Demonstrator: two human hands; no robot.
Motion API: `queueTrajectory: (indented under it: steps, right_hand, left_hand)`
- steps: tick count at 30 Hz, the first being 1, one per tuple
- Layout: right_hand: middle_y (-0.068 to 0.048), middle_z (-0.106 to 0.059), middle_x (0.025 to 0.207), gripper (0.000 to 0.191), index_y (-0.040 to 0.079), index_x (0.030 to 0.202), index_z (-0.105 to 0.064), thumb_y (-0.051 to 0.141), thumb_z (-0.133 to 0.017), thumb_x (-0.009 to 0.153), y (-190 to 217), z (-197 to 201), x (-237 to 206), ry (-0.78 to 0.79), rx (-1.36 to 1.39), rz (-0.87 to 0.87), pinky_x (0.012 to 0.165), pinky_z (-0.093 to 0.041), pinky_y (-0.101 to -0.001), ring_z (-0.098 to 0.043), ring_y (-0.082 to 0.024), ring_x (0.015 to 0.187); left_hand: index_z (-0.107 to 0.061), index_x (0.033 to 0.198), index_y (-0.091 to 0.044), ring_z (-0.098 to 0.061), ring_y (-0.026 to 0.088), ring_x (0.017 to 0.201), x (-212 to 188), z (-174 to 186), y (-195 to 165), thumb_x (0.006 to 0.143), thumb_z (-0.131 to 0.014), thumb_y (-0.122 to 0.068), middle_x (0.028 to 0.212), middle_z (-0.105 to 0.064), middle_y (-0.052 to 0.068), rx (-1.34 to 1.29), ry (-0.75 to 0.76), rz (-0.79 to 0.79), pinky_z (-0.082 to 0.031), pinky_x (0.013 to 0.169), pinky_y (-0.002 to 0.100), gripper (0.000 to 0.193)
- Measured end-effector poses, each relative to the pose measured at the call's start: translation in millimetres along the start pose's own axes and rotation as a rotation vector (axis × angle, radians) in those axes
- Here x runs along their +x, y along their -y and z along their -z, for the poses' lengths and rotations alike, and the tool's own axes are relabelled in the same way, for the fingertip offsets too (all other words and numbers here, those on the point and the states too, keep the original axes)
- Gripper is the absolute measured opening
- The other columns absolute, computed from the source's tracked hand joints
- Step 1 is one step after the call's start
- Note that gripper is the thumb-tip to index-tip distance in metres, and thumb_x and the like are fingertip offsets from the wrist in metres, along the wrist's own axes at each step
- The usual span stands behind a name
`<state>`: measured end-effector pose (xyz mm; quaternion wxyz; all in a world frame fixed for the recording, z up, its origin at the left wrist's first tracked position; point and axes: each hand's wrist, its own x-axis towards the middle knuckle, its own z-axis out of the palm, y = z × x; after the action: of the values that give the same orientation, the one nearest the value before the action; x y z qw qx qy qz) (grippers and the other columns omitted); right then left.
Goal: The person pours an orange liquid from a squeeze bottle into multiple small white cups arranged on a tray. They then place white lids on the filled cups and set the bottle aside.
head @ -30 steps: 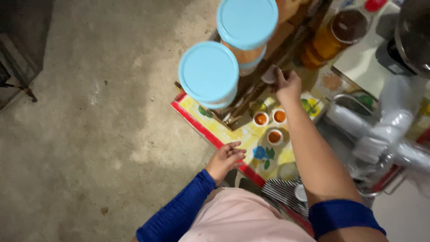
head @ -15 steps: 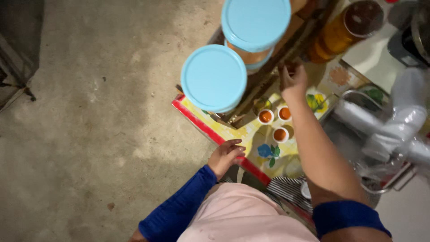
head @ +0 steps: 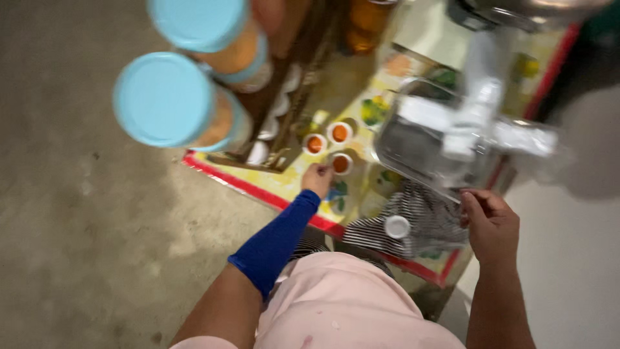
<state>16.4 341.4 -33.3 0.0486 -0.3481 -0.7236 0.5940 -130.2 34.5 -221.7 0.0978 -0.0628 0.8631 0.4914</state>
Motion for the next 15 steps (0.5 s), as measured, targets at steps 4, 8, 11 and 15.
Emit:
queueTrajectory:
  steps: [4,8,11,15]
  right_hand:
    - [-0.005,-0.065,0.098,0.016,0.004,0.11,-0.076,0.016,-0.079,0.099,-43,36,0,-0.168,-0.322,0.389,0.075,-0.049,-0.0266,-0.06,-0.011,0.083]
    - [-0.012,-0.06,0.099,0.019,0.008,0.111,-0.081,0.015,-0.082,0.093,-67,33,31,-0.234,-0.57,0.563,0.077,-0.049,-0.039,-0.059,-0.025,0.086]
    - [-0.019,-0.058,0.108,0.019,0.006,0.112,-0.078,0.016,-0.082,0.096,-69,27,59,-0.269,-0.546,0.765,0.088,-0.049,-0.0438,-0.058,-0.035,0.101]
    - [-0.02,-0.06,0.106,0.022,0.005,0.108,-0.078,0.014,-0.083,0.09,-61,26,80,-0.297,-0.585,0.768,0.091,-0.048,-0.0466,-0.058,-0.037,0.102]
  left_hand:
    - [-0.067,0.094,-0.002,-0.076,0.029,0.075,-9,-15,-18,0.087,-0.071,-0.025,0.084,-0.074,0.014,-0.127,0.03,0.288,-0.062,0.07,0.041,0.025]
    - [-0.069,0.088,0.001,-0.073,0.028,0.074,-22,-20,-30,0.086,-0.078,-0.023,0.081,-0.074,0.016,0.055,-0.107,0.096,-0.058,0.07,0.039,0.025]
    - [-0.063,0.09,0.003,-0.074,0.025,0.069,-39,-22,-35,0.088,-0.074,-0.021,0.079,-0.071,0.014,-0.276,-0.022,0.268,-0.06,0.06,0.036,0.026]
    - [-0.066,0.089,0.001,-0.073,0.02,0.074,-70,-18,-38,0.09,-0.076,-0.015,0.083,-0.073,0.012,-0.317,-0.046,0.147,-0.061,0.07,0.036,0.019]
